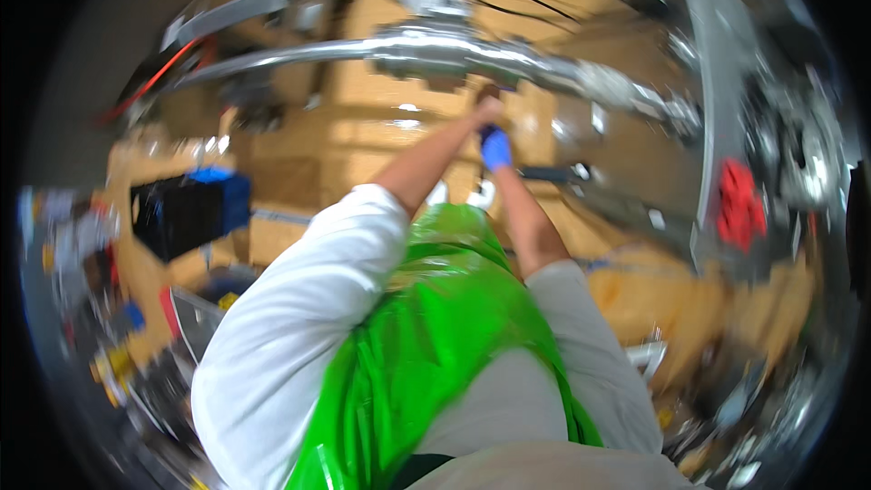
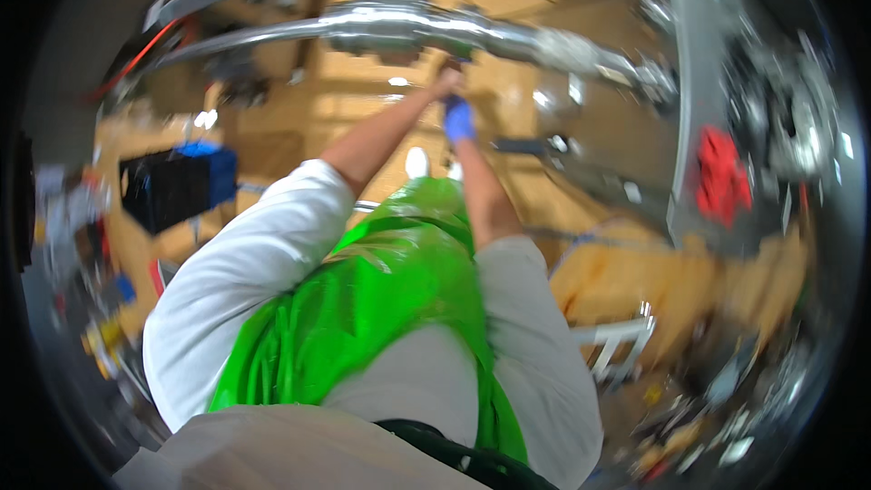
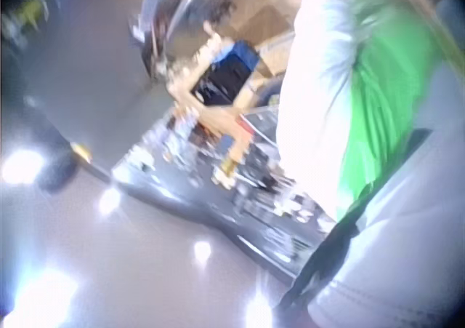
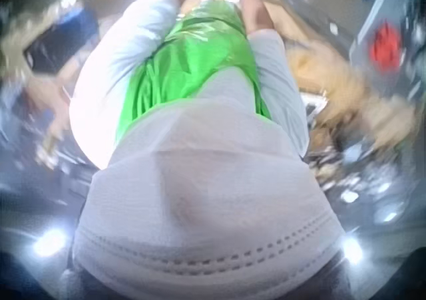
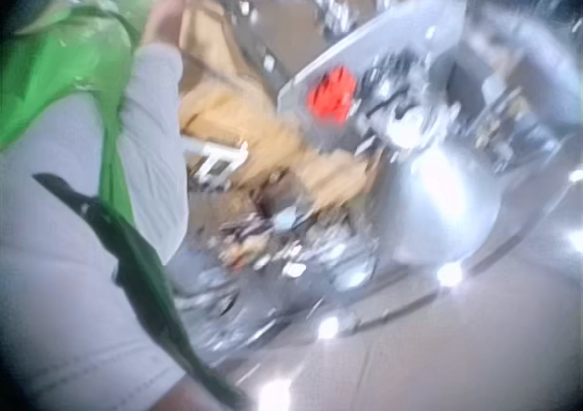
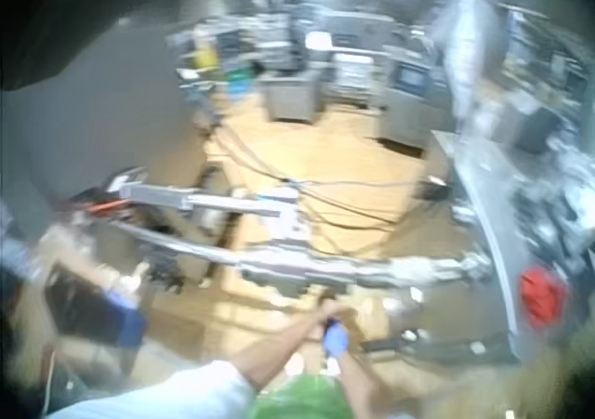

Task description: The person assembles a curved metal pipe onto a machine using a wrench to tighten multiple joints. They wipe the pipe with a white cloth, then move a black plastic crate and a metal tray to the side.

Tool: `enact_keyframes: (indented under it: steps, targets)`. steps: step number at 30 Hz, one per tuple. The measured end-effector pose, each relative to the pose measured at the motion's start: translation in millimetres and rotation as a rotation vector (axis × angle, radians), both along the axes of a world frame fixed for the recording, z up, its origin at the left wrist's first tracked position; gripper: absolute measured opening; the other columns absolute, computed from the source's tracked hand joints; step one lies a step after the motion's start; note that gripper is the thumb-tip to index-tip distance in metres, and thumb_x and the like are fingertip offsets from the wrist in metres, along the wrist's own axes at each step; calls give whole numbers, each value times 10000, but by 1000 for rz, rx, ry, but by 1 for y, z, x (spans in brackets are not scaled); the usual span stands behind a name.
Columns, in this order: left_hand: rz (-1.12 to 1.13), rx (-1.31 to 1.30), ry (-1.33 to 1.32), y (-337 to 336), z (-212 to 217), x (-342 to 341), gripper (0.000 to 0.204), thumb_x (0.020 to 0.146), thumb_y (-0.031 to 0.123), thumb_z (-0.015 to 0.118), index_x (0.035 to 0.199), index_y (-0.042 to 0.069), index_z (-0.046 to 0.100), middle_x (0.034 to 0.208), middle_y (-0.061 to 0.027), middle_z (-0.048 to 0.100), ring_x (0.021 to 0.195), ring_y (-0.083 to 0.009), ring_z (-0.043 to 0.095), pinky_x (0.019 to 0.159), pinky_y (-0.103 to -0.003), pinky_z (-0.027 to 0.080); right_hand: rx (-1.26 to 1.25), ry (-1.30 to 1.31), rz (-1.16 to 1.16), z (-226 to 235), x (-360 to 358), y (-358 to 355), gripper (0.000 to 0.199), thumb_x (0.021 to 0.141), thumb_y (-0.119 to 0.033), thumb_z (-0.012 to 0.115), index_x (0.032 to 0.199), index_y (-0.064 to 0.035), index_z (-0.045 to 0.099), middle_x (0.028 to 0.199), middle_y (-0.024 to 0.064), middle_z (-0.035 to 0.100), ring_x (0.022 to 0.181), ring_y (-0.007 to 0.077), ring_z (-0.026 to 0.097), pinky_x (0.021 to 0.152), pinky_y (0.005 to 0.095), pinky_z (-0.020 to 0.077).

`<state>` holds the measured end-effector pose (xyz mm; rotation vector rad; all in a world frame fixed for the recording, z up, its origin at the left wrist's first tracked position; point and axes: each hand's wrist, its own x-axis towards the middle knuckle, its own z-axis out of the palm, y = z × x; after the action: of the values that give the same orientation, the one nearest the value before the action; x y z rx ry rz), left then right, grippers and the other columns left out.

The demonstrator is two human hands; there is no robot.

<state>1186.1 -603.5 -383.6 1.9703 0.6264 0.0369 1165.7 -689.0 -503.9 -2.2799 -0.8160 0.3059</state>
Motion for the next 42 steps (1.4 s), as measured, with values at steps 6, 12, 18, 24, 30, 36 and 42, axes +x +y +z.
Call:
enact_keyframes:
  steps: [6, 12, 18, 24, 30, 36, 42]
  targets:
    - [284, -919, 120, -59, -20, -52, 314, 951, 293, 409, 713, 98, 473, 572, -42, 491, 554, -167, 537, 551, -345, 450, -241, 412, 153, 79, -28, -117, 405, 883, -394, 568, 785, -1, 564, 601, 108, 495, 535, 157, 464, 507, 329, 382]
    - [247, -1648, -27, -83, 52, -133, 296, 954, 295, 429, 710, 129, 455, 629, -34, 520, 684, -219, 584, 715, -379, 495, -394, 1088, 199, 207, -55, -210, 268, 829, -271, 683, 927, -36, 599, 684, -53, 518, 591, 56, 484, 525, 227, 386]
    - [-222, -1691, -70, -81, 192, -142, 272, 954, 305, 470, 811, 76, 504, 767, -86, 617, 828, -234, 638, 798, -368, 510, -57, 1487, -7, 293, -87, -265, 401, 868, -214, 631, 1201, -12, 534, 798, -49, 540, 717, 31, 509, 590, 180, 401]
    - [-81, -719, -113, -27, 223, -108, 455, 851, 411, 631, 1026, 9, 507, 1035, -99, 554, 872, -155, 591, 756, -323, 509, -172, 702, -101, 394, -89, -196, 125, 906, -143, 509, 933, -22, 521, 817, 116, 506, 734, 253, 528, 644, 345, 438]
    - [-277, 656, -619, 49, 261, -52, 969, 623, 679, 699, 1215, -41, 434, 1142, -188, 507, 1103, -300, 495, 940, -423, 411, -287, -50, 19, 374, -111, -166, 123, 899, -90, 464, 970, -13, 529, 830, 172, 519, 753, 343, 565, 623, 404, 469]
    - [-684, 665, -241, 70, 242, -17, 1091, 605, 770, 613, 1337, -6, 384, 1241, -197, 508, 1197, -317, 474, 963, -450, 390, -128, 86, -261, 358, -148, -129, 192, 919, -187, 514, 867, -2, 512, 653, 190, 515, 598, 307, 526, 556, 385, 404]
    - [-594, 639, -398, 101, 279, -55, 978, 656, 730, 601, 1344, 65, 402, 1266, -180, 505, 1197, -308, 474, 981, -494, 349, -194, 402, -477, 408, -176, -78, 240, 936, -236, 502, 854, -11, 493, 652, 174, 517, 590, 292, 525, 552, 388, 395]
